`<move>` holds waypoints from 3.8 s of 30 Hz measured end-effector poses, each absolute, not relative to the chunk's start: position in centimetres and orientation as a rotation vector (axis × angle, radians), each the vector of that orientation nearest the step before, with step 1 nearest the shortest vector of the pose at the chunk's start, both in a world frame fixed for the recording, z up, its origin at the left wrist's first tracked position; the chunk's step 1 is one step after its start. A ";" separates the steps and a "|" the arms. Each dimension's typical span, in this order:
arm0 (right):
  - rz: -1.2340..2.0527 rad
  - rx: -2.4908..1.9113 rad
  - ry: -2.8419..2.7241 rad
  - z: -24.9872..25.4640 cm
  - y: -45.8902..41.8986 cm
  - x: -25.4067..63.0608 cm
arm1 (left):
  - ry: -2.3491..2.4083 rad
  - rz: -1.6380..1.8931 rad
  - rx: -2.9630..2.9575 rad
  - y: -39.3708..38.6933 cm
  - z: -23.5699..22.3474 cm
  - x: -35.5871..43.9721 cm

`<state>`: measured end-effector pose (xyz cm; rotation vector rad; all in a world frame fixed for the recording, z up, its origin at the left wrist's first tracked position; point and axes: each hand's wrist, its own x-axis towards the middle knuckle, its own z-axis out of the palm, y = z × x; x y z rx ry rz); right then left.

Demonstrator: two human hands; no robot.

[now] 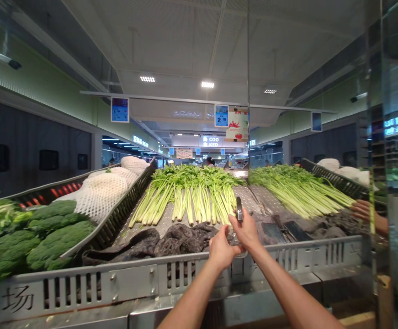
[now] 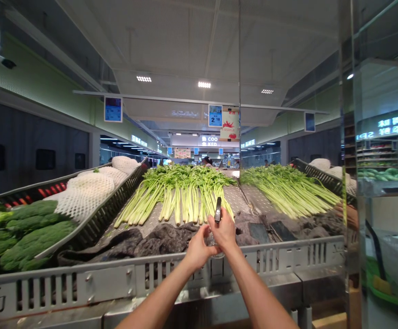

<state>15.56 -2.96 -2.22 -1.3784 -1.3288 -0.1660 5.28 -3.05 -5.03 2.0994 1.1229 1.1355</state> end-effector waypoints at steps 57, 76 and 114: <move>-0.306 -1.424 -1.289 -1.1 -3.5 15.5 | 1.198 1.114 2.030 -3.4 -3.7 6.2; -0.280 -1.474 -1.364 2.8 -3.2 13.8 | 1.232 1.246 1.953 -4.0 -1.0 4.6; -0.105 -1.380 -1.396 2.9 -1.3 7.4 | 1.460 1.261 1.938 -4.0 -0.9 -1.8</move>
